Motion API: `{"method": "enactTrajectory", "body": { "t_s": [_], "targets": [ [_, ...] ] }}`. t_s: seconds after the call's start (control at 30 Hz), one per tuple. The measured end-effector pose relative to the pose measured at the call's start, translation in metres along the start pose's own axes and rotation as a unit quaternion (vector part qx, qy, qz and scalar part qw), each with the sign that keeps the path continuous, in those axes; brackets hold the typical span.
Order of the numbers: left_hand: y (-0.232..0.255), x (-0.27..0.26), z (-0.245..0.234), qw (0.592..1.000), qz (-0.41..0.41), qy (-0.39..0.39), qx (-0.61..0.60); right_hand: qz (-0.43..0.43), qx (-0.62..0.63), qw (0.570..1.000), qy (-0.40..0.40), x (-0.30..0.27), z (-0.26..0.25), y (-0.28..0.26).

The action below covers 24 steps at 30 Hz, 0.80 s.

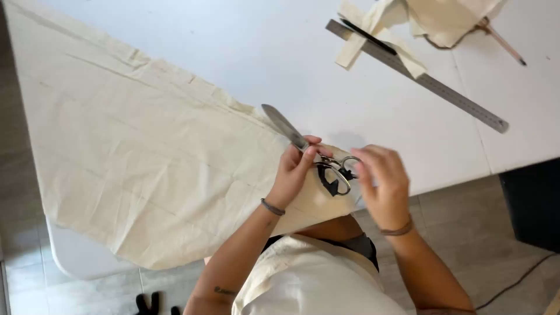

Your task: Cutting fabric pieces with scissors on a workshop table and opening a curtain.

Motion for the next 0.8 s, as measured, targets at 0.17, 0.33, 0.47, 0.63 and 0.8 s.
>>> {"method": "enactTrajectory", "body": {
  "t_s": [0.17,0.33,0.47,0.63,0.8],
  "targets": [
    [-0.008,-0.001,-0.002,0.994,0.009,-0.041,-0.098,0.328,0.416,0.832,-0.164,-0.015,0.007,0.045],
    [-0.001,-0.009,0.01,0.984,-0.018,-0.138,-0.109,0.379,0.597,0.666,-0.237,-0.03,0.014,0.042],
    [0.011,-0.017,0.019,0.979,-0.007,-0.201,-0.042,0.353,0.635,0.636,-0.261,-0.049,0.024,0.043],
    [0.012,-0.038,0.021,0.896,0.137,-0.033,0.42,0.342,0.578,0.714,-0.196,-0.061,0.001,0.052],
    [-0.005,-0.078,0.016,0.606,0.218,-0.005,0.765,0.358,0.195,0.824,-0.393,-0.104,-0.091,0.114]
  ]
}}
Point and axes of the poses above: each hand's wrist, its own x-axis towards the middle knuckle, its own z-axis out of the palm, y = z × x, the point moved 3 cm from there along x, towards the middle knuckle, and after that the axes turned 8 degrees about -z, right-handed, at the moved point
